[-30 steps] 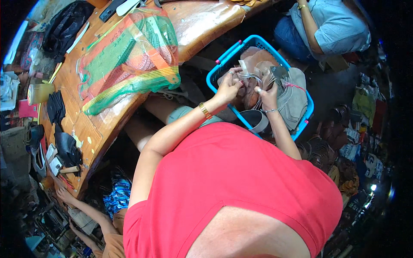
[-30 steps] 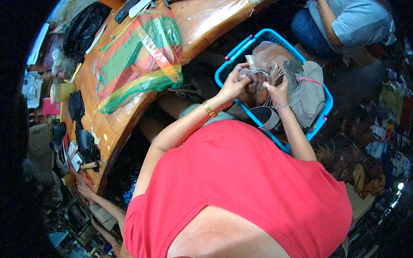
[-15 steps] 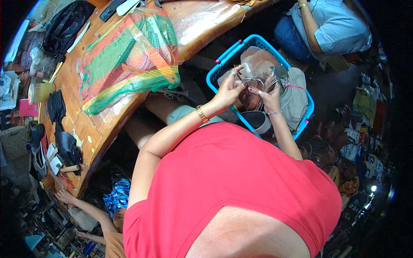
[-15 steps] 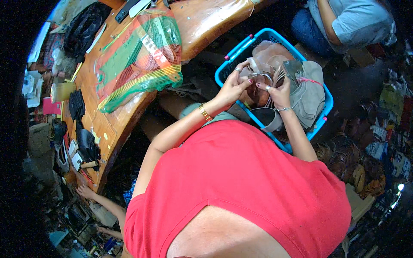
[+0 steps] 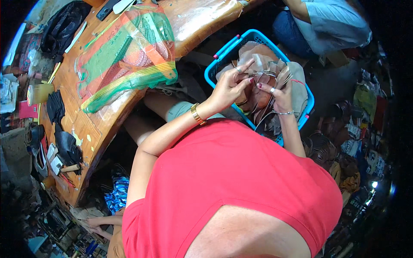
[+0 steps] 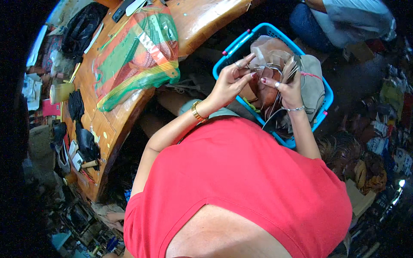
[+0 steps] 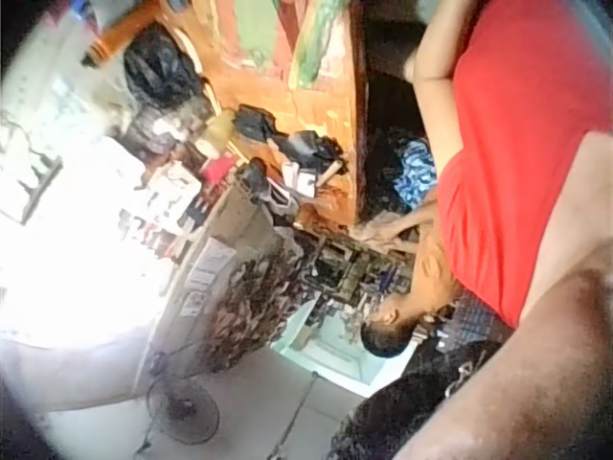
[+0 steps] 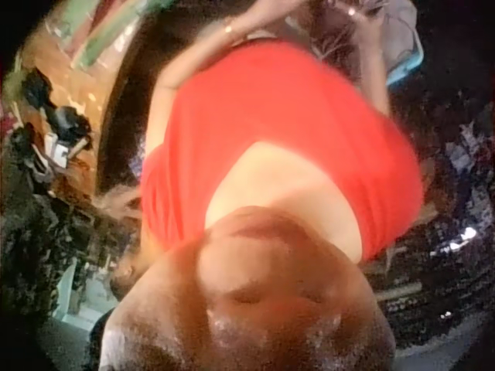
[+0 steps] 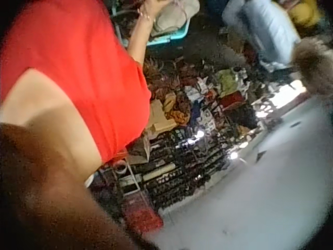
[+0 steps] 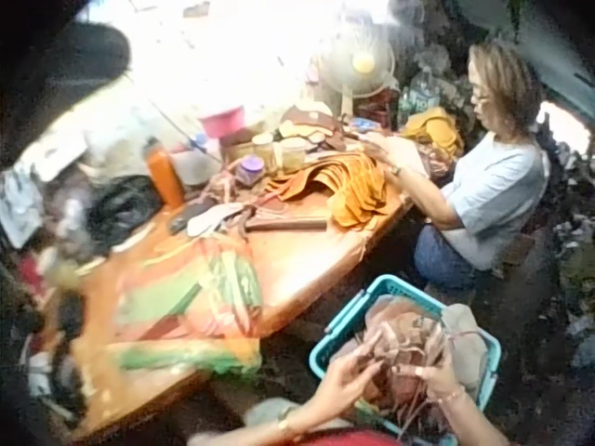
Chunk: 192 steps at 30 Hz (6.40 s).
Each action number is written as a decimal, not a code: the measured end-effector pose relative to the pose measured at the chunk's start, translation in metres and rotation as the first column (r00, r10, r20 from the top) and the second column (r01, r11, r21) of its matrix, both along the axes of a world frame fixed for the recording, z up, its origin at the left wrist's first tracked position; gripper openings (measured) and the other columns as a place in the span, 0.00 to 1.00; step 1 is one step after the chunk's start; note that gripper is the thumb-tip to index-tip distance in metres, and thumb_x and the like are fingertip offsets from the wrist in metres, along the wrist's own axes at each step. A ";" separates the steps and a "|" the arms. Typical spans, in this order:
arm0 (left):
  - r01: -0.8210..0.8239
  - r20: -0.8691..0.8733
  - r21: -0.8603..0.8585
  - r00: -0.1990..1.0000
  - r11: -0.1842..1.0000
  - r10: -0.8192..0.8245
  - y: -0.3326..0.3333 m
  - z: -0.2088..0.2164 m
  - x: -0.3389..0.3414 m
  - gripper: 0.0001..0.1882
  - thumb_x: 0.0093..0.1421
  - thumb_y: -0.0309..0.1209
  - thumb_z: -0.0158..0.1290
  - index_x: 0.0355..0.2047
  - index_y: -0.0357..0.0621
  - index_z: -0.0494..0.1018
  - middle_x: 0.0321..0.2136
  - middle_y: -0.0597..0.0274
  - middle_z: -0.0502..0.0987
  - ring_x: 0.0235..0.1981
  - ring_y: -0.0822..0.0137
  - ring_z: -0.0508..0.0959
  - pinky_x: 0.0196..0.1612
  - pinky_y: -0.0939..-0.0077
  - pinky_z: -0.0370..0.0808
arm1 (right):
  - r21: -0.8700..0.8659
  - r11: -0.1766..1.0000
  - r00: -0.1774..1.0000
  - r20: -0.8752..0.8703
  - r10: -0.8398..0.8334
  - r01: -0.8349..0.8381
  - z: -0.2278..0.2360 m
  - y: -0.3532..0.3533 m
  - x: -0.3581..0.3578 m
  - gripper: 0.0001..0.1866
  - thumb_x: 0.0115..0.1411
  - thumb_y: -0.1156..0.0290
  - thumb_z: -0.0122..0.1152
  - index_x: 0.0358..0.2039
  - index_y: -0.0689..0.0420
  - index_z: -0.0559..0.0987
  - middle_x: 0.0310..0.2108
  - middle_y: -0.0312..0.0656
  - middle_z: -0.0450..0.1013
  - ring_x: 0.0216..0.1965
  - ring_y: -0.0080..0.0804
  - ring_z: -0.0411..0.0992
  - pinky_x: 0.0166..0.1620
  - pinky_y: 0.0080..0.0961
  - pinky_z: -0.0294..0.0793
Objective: The person sits on a low bench and sorts through a blue basket of leather pieces. They remove a mesh bag, then repeatedly pick up bundles of leather strips, separate them, and place them on the table or back into the basket.
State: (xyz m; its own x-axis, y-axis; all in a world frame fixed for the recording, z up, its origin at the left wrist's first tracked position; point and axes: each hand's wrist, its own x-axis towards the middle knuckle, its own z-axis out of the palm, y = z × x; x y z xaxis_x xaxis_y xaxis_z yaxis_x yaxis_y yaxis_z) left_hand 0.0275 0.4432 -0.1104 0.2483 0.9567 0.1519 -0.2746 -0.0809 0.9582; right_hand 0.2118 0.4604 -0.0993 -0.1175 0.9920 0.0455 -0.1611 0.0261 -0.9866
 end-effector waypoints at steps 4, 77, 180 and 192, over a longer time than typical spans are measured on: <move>-0.034 -0.106 0.084 0.993 0.996 0.043 0.006 0.008 -0.001 0.25 0.60 0.19 0.52 0.58 0.36 0.64 0.54 0.56 0.70 0.48 0.72 0.74 0.51 0.77 0.72 | -0.053 0.999 0.999 -0.046 -0.006 0.003 0.011 0.002 0.002 0.39 0.38 0.90 0.69 0.53 0.60 0.66 0.51 0.42 0.69 0.52 0.35 0.69 0.54 0.33 0.71; -0.496 0.127 0.317 0.867 0.808 0.482 0.052 0.116 -0.041 0.08 0.64 0.23 0.49 0.41 0.34 0.73 0.29 0.69 0.75 0.27 0.82 0.72 0.28 0.88 0.69 | 0.042 0.955 0.947 -0.123 0.297 -0.294 0.142 0.084 -0.063 0.19 0.49 0.88 0.61 0.45 0.66 0.76 0.42 0.42 0.76 0.42 0.31 0.75 0.48 0.24 0.74; -0.187 0.758 0.247 0.649 0.951 -0.069 -0.032 0.123 -0.188 0.23 0.45 0.35 0.53 0.43 0.45 0.65 0.26 0.70 0.65 0.26 0.74 0.66 0.34 0.75 0.63 | 0.255 0.855 0.071 0.966 -0.250 -0.451 -0.042 0.044 -0.009 0.32 0.43 0.68 0.66 0.53 0.50 0.71 0.50 0.47 0.64 0.51 0.46 0.65 0.48 0.45 0.67; -0.330 0.778 0.171 0.623 0.928 0.079 -0.101 0.120 -0.247 0.23 0.46 0.32 0.53 0.45 0.41 0.67 0.27 0.70 0.65 0.27 0.75 0.66 0.35 0.76 0.64 | 0.326 0.898 0.182 0.942 -0.283 -0.294 -0.099 0.044 -0.012 0.34 0.48 0.75 0.59 0.59 0.50 0.65 0.49 0.52 0.69 0.42 0.50 0.73 0.41 0.44 0.74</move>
State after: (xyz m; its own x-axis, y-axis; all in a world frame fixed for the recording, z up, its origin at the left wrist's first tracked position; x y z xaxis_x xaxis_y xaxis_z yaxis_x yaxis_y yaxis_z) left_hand -0.2199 0.3418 0.0094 -0.2687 0.8526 0.4482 -0.8236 -0.4446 0.3521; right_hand 0.1996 0.5048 -0.1982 -0.3559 0.9090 0.2168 0.8888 0.4009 -0.2220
